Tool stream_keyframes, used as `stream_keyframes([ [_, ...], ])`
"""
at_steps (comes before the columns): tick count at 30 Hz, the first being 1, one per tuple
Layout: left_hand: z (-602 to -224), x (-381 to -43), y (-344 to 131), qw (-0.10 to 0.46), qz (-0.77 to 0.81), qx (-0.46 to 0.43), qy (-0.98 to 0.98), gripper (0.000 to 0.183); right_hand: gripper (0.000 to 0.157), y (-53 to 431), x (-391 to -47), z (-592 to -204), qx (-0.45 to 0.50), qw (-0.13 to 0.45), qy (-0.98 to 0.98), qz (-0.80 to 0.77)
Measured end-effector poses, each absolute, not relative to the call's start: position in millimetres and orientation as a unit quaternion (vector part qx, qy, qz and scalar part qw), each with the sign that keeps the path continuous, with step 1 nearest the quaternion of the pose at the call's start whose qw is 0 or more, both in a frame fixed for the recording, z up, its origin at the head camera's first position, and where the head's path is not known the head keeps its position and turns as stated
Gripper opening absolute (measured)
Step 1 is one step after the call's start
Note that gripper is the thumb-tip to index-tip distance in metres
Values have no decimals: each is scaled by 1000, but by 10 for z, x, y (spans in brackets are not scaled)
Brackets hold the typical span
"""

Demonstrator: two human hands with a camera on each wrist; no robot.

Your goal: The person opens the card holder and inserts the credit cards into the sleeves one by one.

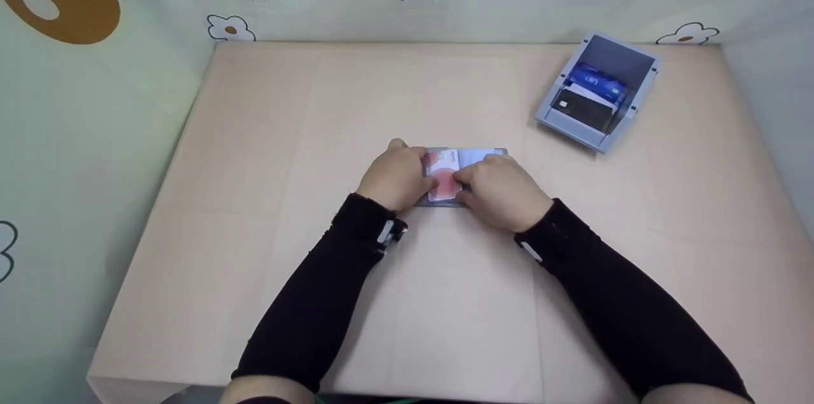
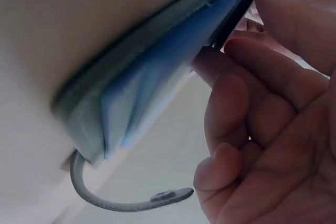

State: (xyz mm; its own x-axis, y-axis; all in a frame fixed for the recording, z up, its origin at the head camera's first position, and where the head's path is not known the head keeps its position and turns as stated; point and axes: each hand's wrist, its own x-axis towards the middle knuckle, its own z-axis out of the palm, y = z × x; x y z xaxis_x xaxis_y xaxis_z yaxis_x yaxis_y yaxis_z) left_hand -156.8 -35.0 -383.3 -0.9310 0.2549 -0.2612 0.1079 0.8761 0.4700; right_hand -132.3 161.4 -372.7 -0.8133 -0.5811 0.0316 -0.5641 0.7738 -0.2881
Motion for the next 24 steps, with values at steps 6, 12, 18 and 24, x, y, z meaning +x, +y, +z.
stream_keyframes([
  [6,-3833,-1566,-352,160,237,91,954,44,15,1621,-1319,-3678,-290,71,939,-172],
  [12,-3839,-1562,-351,162,236,92,954,50,15,1611,-1310,-3688,-294,82,937,-170],
  [18,-3841,-1557,-348,161,231,91,955,53,15,1614,-1300,-3691,-294,81,938,-167],
  [24,-3831,-1555,-343,158,229,91,956,52,21,1616,-1305,-3695,-292,87,938,-164],
])
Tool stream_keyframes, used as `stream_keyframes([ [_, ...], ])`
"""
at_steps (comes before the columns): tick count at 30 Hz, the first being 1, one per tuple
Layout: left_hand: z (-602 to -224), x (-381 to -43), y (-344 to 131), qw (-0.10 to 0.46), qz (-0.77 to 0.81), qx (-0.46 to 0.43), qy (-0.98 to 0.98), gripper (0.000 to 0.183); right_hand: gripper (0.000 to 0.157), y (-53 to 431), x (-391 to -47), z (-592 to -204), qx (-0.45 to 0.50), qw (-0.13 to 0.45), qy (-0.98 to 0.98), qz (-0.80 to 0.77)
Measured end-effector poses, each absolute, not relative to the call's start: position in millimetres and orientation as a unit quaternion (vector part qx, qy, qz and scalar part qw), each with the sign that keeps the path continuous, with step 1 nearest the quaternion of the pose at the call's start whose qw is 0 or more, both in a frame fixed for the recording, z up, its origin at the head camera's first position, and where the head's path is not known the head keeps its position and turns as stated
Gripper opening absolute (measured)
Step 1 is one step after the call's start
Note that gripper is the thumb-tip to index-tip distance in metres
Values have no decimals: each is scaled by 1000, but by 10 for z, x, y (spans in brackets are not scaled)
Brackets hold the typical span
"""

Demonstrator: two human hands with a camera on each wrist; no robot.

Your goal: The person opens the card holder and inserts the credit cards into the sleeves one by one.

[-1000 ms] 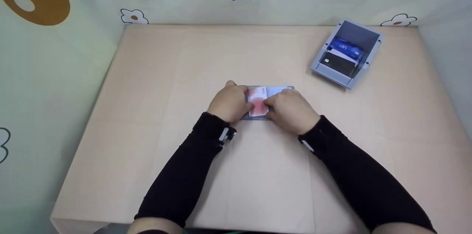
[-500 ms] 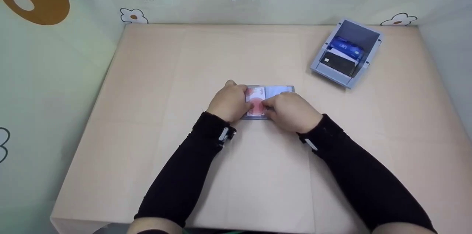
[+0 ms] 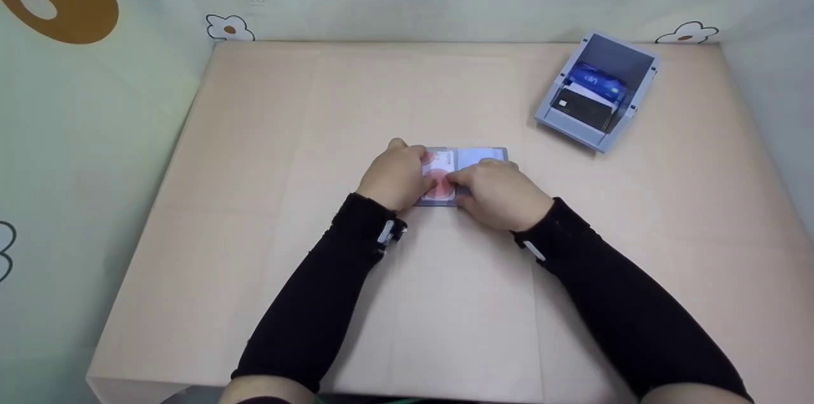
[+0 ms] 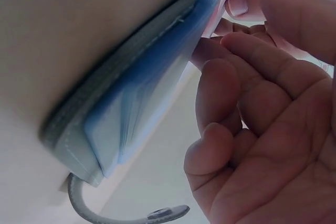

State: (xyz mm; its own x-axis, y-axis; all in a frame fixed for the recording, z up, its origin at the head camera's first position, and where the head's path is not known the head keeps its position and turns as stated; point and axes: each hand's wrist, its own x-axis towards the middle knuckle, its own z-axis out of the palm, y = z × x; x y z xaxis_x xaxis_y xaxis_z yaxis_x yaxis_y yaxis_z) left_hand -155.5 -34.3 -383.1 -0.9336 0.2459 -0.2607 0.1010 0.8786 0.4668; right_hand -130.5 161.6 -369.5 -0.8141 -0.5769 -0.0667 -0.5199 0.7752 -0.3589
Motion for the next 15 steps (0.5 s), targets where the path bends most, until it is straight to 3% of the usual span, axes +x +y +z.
stream_keyframes([
  [6,-3825,-1560,-362,157,230,93,956,51,21,1615,-1319,-3692,-292,97,936,-172],
  [15,-3804,-1560,-355,145,229,78,959,59,42,1838,-1425,-3450,-224,86,952,-192],
])
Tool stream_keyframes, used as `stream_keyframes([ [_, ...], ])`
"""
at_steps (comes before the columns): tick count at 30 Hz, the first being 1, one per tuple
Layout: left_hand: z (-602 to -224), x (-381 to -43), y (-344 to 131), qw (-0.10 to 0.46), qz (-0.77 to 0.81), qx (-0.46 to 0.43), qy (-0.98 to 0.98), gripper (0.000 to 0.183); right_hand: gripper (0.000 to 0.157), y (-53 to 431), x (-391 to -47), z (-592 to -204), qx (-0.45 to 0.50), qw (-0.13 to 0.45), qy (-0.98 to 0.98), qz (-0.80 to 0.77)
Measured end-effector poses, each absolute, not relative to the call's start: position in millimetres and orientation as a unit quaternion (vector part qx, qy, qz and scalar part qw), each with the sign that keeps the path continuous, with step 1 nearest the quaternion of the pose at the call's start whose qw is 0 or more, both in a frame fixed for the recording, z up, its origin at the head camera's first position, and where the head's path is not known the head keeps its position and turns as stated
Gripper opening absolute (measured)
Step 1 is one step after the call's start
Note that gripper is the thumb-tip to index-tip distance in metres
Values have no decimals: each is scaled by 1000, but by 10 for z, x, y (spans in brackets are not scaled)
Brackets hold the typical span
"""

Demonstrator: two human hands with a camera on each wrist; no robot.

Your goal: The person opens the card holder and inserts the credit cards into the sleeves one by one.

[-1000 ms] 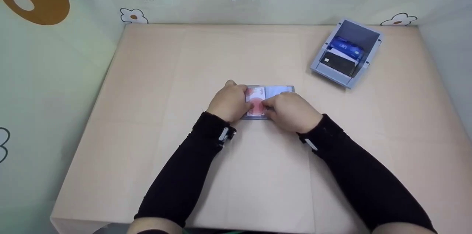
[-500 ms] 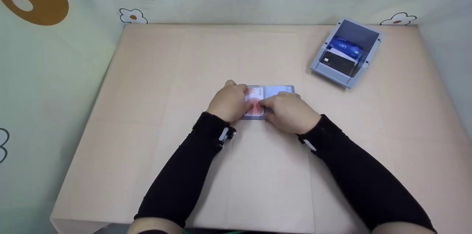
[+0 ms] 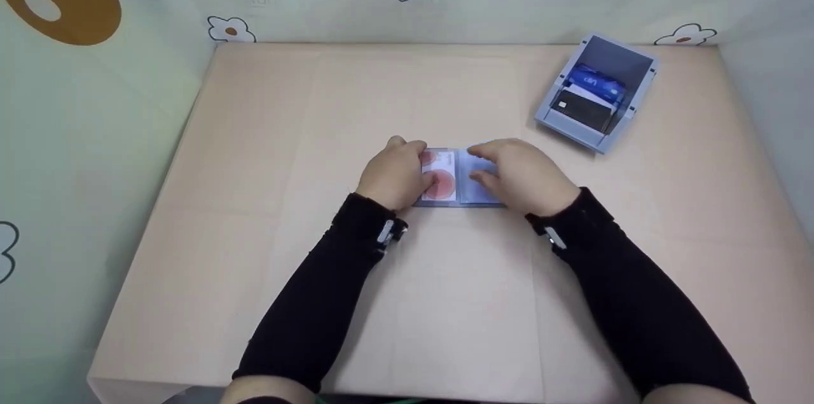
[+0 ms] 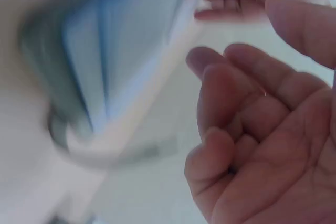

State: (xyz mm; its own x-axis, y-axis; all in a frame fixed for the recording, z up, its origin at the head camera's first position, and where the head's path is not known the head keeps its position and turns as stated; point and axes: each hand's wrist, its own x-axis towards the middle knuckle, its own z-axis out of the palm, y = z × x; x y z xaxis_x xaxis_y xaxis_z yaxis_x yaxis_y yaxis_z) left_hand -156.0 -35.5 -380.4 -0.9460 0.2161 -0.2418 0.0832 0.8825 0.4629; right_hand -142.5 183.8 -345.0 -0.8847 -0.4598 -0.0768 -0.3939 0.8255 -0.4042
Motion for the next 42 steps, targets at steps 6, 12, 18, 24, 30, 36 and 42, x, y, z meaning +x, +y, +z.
stream_keyframes([
  [6,-3797,-1556,-320,111,241,85,961,64,46,2205,-1627,-3171,-131,74,967,-208],
  [12,-3809,-1586,-308,102,240,93,961,70,51,2731,-2050,-3046,-53,65,982,-168],
  [18,-3829,-1587,-305,112,230,88,963,78,57,3128,-2378,-3092,-13,87,990,-114],
  [24,-3833,-1583,-292,120,223,86,964,81,66,3227,-2523,-3181,-15,123,990,-65],
  [30,-3831,-1588,-277,119,220,87,964,81,61,3219,-2578,-3261,-24,136,989,-44],
  [36,-3823,-1587,-263,119,221,88,964,81,41,3225,-2586,-3297,-27,134,990,-32],
  [42,-3813,-1577,-260,125,230,87,961,80,37,3256,-2592,-3349,-45,114,992,-8],
])
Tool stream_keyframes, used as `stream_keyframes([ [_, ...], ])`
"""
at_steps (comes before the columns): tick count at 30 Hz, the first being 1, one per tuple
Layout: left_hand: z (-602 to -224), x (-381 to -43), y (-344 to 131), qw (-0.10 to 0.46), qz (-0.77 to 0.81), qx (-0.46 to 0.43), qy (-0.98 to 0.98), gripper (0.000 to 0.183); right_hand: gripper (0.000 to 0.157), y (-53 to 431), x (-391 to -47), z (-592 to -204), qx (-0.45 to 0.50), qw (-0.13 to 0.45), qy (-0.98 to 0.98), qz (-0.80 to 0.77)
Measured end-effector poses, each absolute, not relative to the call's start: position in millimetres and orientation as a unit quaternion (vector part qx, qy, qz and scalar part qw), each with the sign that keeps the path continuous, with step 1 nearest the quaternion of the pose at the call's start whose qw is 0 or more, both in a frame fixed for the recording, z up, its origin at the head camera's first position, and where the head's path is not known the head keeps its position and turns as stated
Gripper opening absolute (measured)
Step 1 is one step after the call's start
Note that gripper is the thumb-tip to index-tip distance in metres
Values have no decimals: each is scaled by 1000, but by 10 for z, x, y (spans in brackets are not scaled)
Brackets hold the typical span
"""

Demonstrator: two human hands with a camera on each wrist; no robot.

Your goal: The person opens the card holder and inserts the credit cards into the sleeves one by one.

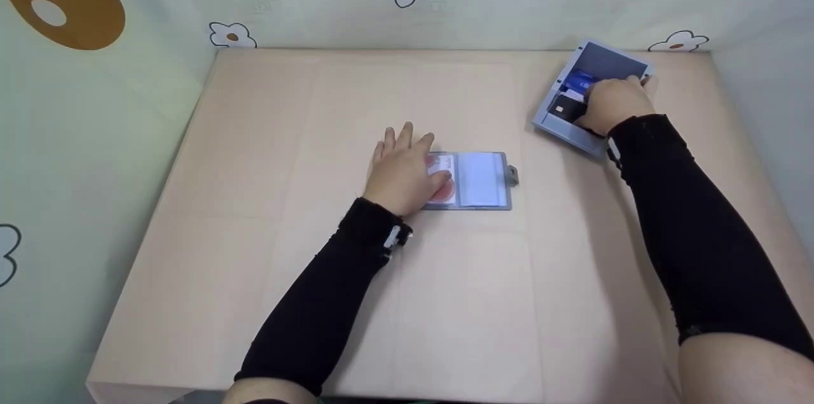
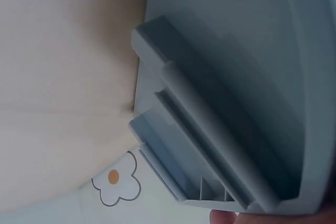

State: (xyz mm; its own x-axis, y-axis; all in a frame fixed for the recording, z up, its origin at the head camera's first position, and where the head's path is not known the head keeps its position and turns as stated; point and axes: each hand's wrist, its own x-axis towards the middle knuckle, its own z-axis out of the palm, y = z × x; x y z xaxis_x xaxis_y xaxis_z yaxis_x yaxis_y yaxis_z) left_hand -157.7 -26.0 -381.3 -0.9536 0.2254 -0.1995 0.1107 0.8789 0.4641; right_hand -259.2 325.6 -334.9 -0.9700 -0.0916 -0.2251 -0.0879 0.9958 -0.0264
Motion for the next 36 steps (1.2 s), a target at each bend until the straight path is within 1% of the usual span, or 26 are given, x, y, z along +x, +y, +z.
stream_keyframes([
  [3,-3823,-1576,-261,125,230,90,961,80,37,3265,-2594,-3367,-51,108,993,-2],
  [7,-3833,-1581,-265,122,225,94,962,80,38,3254,-2593,-3366,-43,115,992,-7],
  [14,-3814,-1589,-266,124,225,93,962,80,43,3232,-2590,-3342,-27,120,992,-9],
  [26,-3787,-1580,-258,127,223,93,962,78,53,3234,-2579,-3315,-7,100,995,-15],
  [30,-3805,-1586,-261,122,226,95,962,78,48,3234,-2572,-3302,-2,96,995,-16],
  [36,-3802,-1592,-260,123,226,95,962,78,35,3216,-2529,-3287,4,72,997,-32],
])
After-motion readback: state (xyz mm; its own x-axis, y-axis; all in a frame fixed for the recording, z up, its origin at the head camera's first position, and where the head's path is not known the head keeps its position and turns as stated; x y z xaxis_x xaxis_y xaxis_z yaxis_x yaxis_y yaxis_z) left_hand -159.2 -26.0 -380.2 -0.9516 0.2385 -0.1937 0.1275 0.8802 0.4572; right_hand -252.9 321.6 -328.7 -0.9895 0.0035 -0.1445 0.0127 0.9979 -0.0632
